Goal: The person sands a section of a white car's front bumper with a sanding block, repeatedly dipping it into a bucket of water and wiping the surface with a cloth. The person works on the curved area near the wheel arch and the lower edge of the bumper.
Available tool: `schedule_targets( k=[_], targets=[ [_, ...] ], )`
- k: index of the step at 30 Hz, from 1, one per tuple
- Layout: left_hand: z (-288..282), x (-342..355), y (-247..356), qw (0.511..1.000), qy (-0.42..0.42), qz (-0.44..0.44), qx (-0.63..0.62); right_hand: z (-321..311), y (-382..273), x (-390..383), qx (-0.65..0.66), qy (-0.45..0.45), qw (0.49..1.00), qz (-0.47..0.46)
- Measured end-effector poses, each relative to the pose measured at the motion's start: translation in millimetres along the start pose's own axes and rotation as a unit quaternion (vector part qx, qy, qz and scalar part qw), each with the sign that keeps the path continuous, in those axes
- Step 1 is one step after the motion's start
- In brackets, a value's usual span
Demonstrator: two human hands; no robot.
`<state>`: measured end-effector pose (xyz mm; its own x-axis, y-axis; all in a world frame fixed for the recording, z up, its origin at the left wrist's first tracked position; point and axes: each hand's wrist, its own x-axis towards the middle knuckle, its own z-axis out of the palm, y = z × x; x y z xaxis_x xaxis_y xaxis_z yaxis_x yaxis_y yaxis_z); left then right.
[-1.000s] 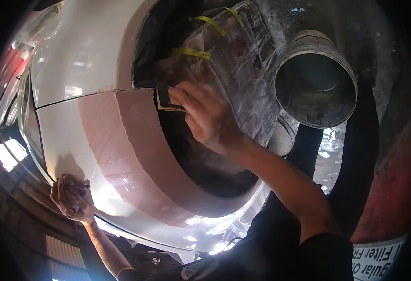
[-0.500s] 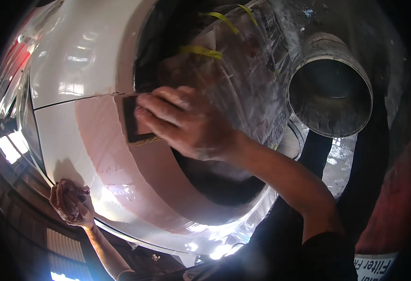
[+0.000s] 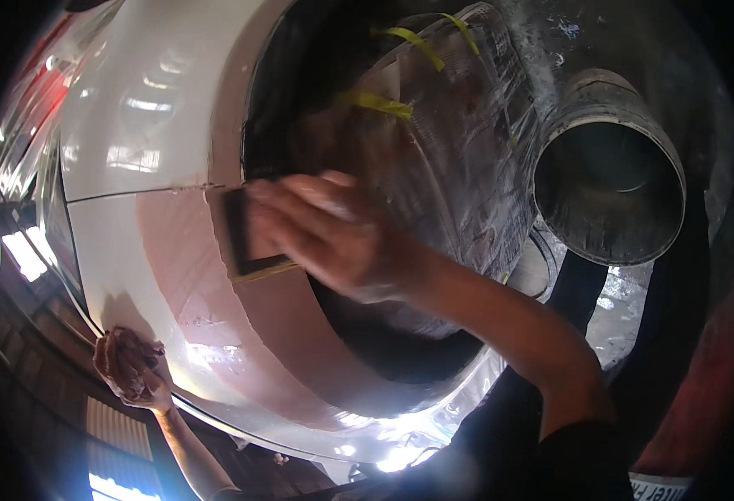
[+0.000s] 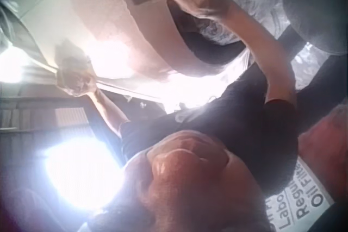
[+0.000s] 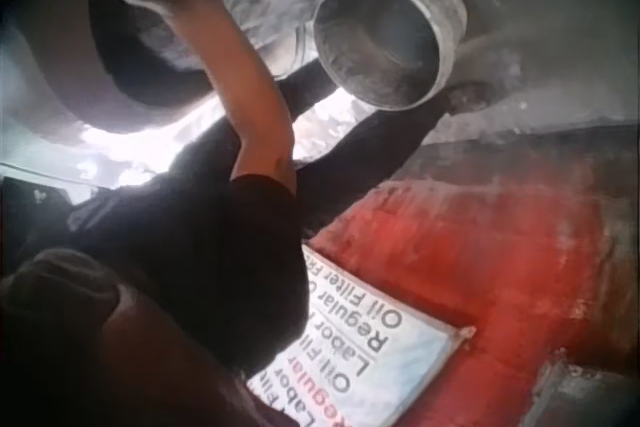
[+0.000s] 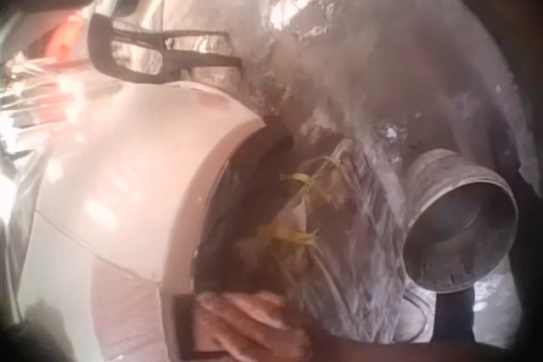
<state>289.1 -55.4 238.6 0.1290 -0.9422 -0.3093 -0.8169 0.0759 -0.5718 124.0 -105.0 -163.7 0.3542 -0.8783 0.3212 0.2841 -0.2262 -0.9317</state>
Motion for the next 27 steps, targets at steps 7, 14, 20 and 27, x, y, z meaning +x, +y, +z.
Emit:
schedule_targets(
  k=[7,14,20,27],
  targets=[
    [4.7,-0.6,-2.3,0.999,0.017,-0.033,-0.008,-5.5,-4.3,12.1,0.007,-0.023,1.0,-0.003],
    [3.3,1.4,9.2,0.997,0.028,-0.071,-0.028,-7.8,-10.2,8.3,0.032,-0.017,0.999,0.021],
    [1.3,-4.3,-9.4,1.0,0.009,-0.02,0.009,4.8,-6.0,13.1,-0.008,0.026,1.0,-0.009],
    [-1.4,-6.0,-2.5,1.0,0.006,-0.017,0.006,1.1,-9.7,-0.6,-0.001,-0.001,1.0,0.011]
  ],
)
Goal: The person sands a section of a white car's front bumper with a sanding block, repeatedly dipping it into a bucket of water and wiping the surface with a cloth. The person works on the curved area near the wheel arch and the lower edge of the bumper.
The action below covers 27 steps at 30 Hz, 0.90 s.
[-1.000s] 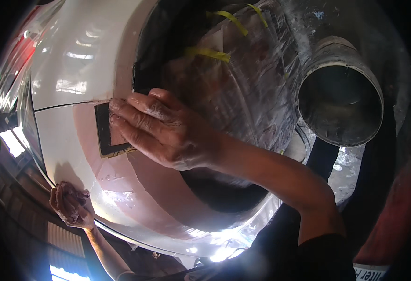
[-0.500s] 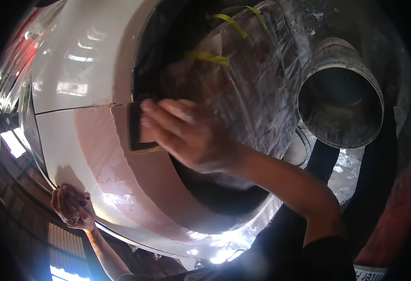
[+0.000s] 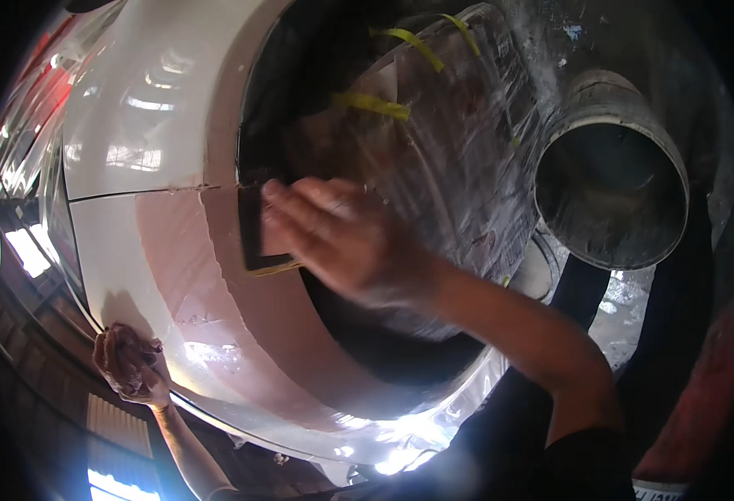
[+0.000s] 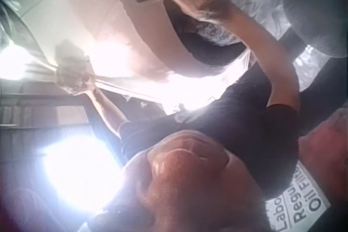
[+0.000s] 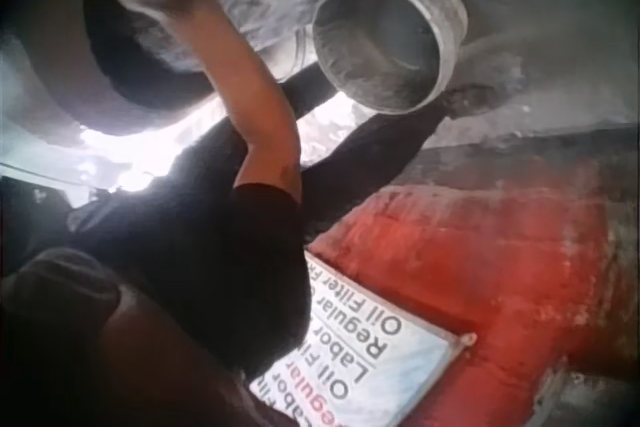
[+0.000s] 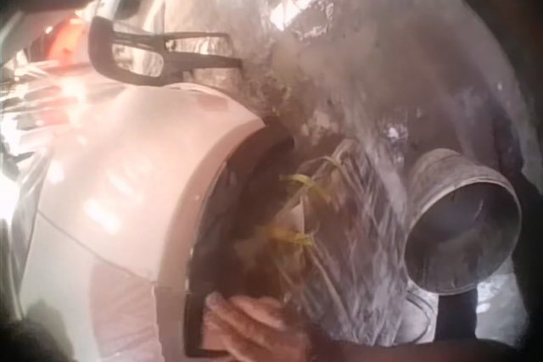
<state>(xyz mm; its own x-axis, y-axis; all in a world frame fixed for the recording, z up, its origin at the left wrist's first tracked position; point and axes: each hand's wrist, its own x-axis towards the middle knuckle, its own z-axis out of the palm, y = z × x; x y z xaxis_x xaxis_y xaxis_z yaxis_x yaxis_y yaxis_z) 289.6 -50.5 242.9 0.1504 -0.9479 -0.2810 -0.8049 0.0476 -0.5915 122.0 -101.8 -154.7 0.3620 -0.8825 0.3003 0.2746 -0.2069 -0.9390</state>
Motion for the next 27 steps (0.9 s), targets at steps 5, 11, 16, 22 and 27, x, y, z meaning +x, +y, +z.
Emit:
schedule_targets(
  k=[5,11,16,22,27],
  targets=[
    [4.6,10.0,9.0,0.999,0.004,-0.037,-0.039,-3.3,-3.3,24.7,0.014,-0.012,0.999,-0.043],
    [1.9,9.3,-1.7,0.999,0.003,0.033,-0.017,-29.4,0.7,15.1,0.046,-0.017,0.997,0.054],
    [0.3,13.9,10.5,0.999,0.011,-0.015,-0.048,-93.0,-36.6,3.7,0.247,-0.124,0.814,0.511],
    [4.9,23.9,20.5,0.996,0.01,-0.003,-0.088,-74.0,-124.2,7.6,0.284,-0.15,0.782,0.534],
    [13.7,21.7,9.4,0.997,0.012,0.025,-0.07,-44.0,-87.7,27.0,0.228,-0.08,0.778,0.58]
  ],
)
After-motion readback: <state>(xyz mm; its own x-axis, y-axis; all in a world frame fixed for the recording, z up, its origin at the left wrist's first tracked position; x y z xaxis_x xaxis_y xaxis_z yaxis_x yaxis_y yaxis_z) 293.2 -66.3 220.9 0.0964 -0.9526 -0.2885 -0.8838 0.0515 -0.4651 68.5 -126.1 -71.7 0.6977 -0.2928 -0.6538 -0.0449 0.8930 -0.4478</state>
